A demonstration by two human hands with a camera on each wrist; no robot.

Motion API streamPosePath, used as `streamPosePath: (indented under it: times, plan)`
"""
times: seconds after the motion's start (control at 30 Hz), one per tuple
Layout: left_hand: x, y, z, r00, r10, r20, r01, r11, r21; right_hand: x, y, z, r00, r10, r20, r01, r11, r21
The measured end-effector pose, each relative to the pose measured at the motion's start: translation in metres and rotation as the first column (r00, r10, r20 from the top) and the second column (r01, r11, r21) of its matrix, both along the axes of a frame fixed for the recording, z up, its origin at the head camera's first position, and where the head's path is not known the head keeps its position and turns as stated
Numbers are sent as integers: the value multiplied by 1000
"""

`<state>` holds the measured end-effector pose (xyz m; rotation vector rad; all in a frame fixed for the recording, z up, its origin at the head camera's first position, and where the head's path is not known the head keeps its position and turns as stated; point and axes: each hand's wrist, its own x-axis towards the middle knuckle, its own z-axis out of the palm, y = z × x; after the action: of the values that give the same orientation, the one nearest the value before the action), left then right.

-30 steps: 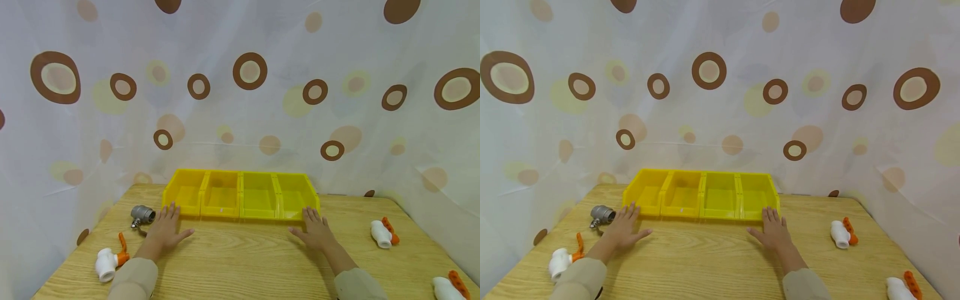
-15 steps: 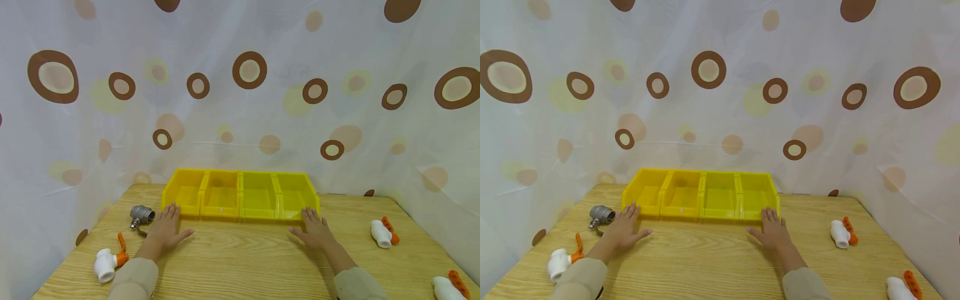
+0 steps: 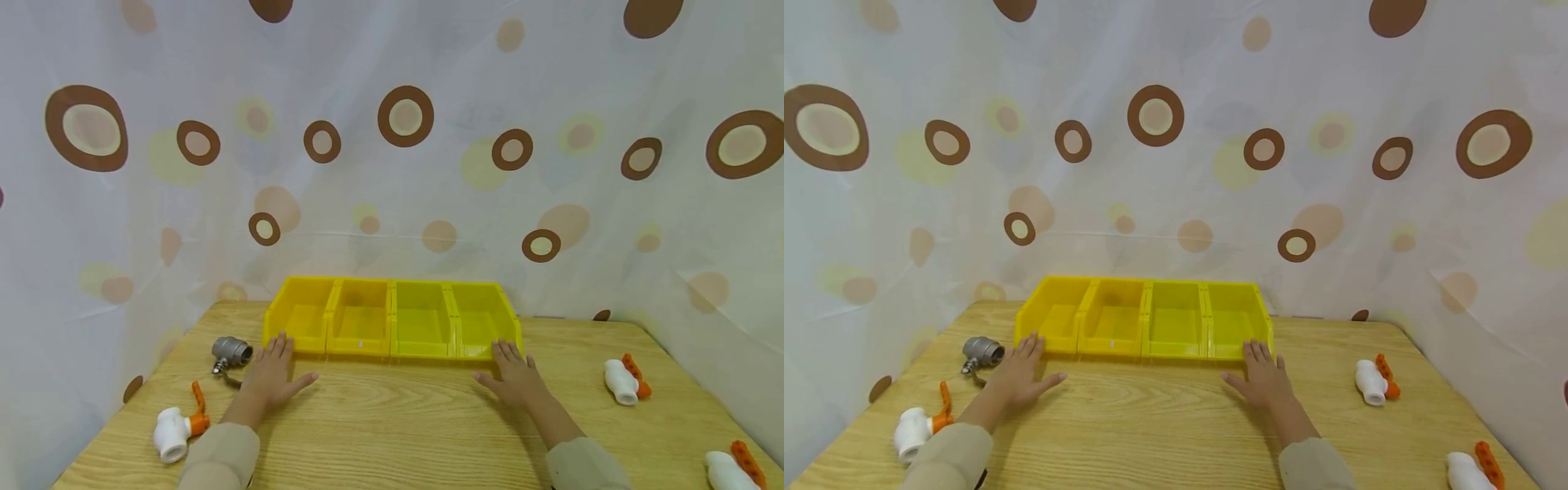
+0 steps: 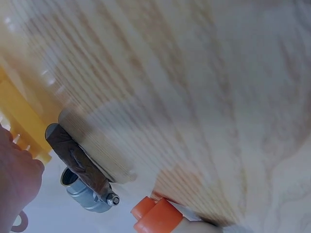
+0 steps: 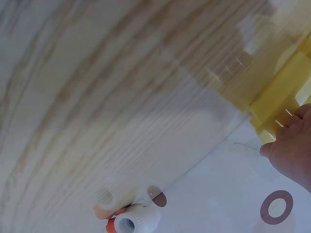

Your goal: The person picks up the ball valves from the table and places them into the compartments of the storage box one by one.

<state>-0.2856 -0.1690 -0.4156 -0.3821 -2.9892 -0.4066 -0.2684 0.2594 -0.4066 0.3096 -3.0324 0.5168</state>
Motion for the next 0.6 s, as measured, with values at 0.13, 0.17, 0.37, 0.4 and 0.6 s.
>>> streamPosePath:
  times: [0.13,0.17,0.37,0.4,0.6]
  plan:
    - [0,0,-3,1000,-4,9,4,1000,10,1,1,-1,1000,6,-12,-6,1000,12]
    - [1,0,-3,1000,-4,12,4,1000,13,1,1,-1,1000,7,-13,-7,1000,16]
    - [3,0,-2,1000,-6,15,6,1000,23,3,2,-2,1000,10,-15,-10,1000,25]
    - [3,0,-2,1000,-8,12,8,1000,22,3,2,-2,1000,10,-17,-9,1000,22]
    - [3,1,-2,1000,-17,-6,17,1000,20,4,4,-2,1000,9,-22,-9,1000,17]
